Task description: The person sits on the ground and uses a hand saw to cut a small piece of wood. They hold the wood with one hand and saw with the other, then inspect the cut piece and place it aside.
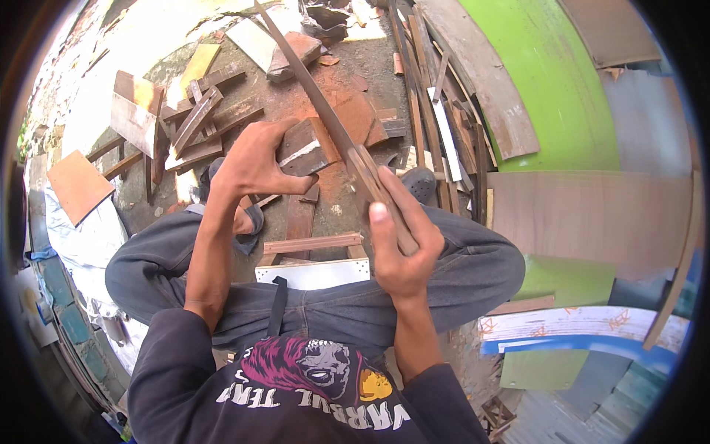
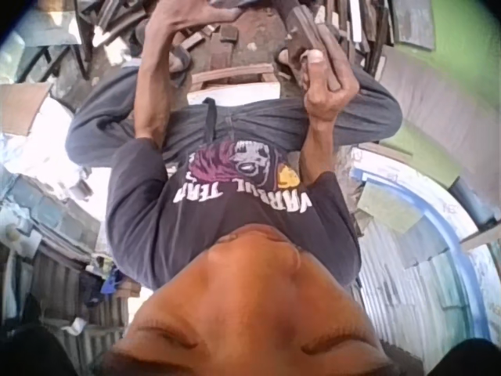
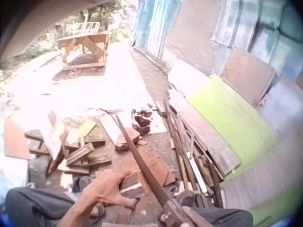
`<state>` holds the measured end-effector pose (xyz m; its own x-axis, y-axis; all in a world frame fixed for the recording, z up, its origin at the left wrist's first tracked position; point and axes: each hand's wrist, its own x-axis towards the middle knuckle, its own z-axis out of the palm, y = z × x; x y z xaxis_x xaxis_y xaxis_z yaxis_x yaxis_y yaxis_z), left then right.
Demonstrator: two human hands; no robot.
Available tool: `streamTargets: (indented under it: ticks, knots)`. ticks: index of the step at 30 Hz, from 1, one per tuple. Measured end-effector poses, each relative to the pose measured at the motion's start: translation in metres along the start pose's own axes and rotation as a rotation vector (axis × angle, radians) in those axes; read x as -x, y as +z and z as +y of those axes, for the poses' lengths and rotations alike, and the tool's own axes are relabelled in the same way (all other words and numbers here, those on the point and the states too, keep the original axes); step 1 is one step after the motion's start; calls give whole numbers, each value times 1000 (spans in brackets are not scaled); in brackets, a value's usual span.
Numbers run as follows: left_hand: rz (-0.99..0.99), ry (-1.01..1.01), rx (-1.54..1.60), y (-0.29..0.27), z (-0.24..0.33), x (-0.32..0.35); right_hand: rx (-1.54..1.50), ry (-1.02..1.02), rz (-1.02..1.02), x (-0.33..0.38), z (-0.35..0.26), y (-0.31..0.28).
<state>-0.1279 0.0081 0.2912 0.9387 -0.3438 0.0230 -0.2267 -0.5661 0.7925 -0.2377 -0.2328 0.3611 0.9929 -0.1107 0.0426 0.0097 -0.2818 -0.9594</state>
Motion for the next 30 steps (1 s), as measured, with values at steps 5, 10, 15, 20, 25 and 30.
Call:
streamTargets:
  ticks: [5, 10, 15, 20, 25, 30]
  knots:
    - [158, -220, 122, -20, -23, -1, 125, -207, -97, -7, -10, -11]
    - [127, -105, 47, -36, -35, 2, -118, -107, 94, 30, -1, -65]
    - [139, -39, 173, -21, -28, 2, -281, -247, 248, -1, 0, -63]
    - [101, -92, 226, -11, 0, -2, 99, -157, 168, -54, 3, -48]
    - [36, -194, 397, 9, 26, 4, 203, -13, -103, -87, -8, -28]
    - [76, -202, 306, 35, 59, 7, 140, 74, -235, -89, 8, 0]
